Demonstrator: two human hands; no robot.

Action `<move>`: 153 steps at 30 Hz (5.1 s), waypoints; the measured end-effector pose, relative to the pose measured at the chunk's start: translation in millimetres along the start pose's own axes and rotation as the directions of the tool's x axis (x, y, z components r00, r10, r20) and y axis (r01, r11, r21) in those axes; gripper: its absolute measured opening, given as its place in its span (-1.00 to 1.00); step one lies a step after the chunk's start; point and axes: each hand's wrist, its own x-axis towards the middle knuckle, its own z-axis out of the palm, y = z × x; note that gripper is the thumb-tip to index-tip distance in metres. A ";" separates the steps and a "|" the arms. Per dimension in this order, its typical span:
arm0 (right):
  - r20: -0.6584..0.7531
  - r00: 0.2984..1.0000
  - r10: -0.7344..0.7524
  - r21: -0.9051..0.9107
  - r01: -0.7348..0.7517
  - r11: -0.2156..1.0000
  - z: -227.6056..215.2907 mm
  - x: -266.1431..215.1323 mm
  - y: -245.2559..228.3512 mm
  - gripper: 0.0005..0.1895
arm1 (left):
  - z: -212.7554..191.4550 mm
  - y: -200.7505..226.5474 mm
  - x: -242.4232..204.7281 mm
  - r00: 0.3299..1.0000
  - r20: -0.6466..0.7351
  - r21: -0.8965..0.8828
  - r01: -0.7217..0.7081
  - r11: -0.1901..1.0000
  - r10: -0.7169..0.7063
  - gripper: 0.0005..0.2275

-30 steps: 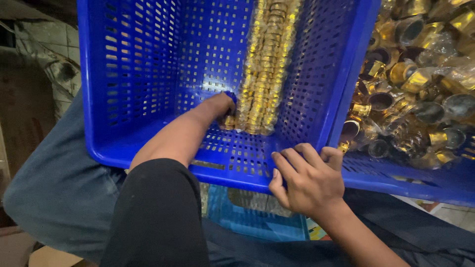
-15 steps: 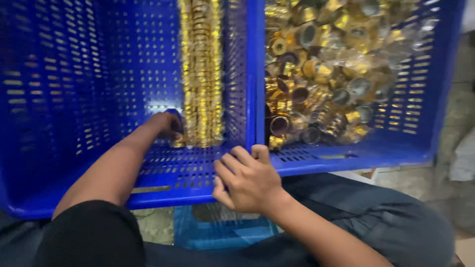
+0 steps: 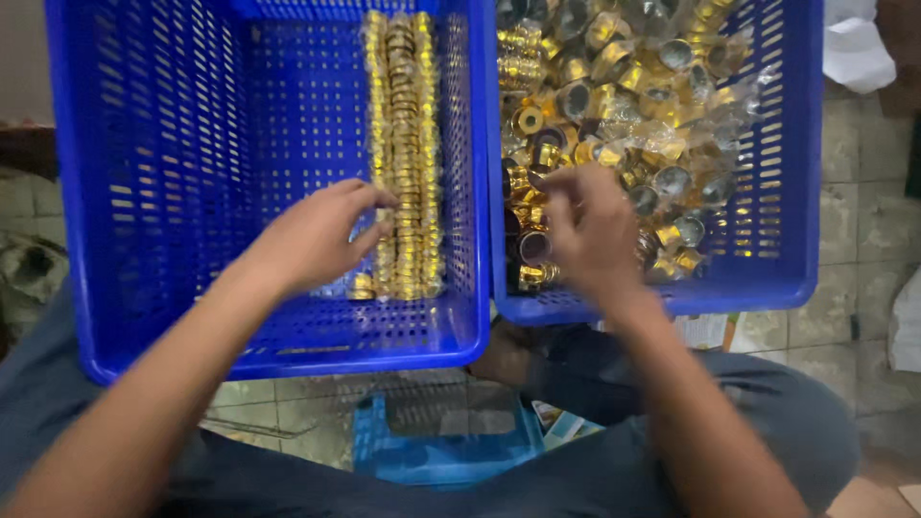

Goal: The person sorts small, gold-colored metal parts from a large blue basket into a smaller blue basket, arranging them into neat vertical stacks. They pick up the parts by hand, sometimes in small groups, and place them carefully into the smaller basket.

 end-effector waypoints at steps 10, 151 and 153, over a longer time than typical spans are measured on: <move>0.333 0.761 0.557 -0.457 -0.386 0.801 -50.1 -1.6 25.9 -0.59 | 15.4 71.4 29.3 0.812 -0.561 -0.285 -0.372 0.883 0.161 -0.83; 0.186 0.898 -0.400 0.104 0.387 0.916 86.1 112.4 7.6 -0.31 | 255.9 -239.6 47.3 0.913 0.243 -0.195 0.378 0.905 -0.329 -0.48; 0.182 0.893 -0.411 0.099 0.400 0.911 87.8 112.3 11.7 -0.30 | 245.9 -239.8 46.1 0.878 0.321 -0.217 0.434 0.874 -0.356 -0.48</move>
